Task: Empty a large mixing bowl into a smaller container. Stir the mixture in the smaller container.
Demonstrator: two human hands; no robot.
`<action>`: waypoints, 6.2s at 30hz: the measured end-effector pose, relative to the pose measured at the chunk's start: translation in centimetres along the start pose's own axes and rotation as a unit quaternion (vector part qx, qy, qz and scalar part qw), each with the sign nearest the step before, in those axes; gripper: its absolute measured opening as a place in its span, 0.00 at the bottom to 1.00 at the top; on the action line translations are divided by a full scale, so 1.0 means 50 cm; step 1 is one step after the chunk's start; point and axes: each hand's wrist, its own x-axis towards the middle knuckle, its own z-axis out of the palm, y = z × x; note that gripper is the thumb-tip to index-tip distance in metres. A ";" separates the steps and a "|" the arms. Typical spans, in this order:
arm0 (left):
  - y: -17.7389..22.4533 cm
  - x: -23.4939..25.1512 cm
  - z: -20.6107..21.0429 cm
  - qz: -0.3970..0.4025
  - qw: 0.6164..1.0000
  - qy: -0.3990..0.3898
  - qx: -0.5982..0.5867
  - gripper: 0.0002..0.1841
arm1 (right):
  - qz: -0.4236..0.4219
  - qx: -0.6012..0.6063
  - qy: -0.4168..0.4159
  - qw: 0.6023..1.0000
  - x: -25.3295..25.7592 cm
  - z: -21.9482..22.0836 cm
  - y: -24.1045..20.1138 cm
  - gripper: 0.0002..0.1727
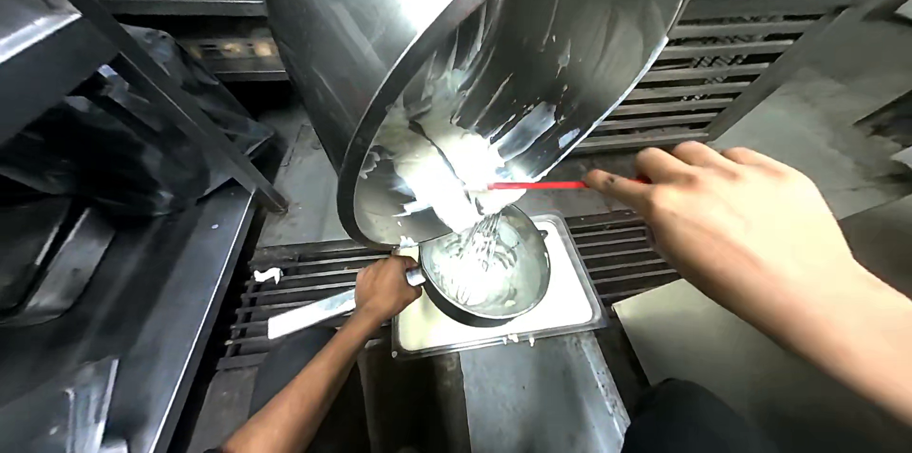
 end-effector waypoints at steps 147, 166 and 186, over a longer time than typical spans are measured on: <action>0.009 0.025 0.006 -0.010 1.000 -0.013 -0.016 0.21 | 0.059 0.183 -0.041 0.981 0.419 0.050 -0.069 0.12; -0.015 0.025 -0.013 -0.030 0.999 -0.005 -0.022 0.23 | -0.089 0.028 -0.065 0.993 0.078 -0.028 0.048 0.14; -0.016 -0.008 -0.013 -0.011 0.999 0.024 -0.035 0.15 | 0.203 0.337 -0.182 0.901 0.172 0.187 -0.074 0.21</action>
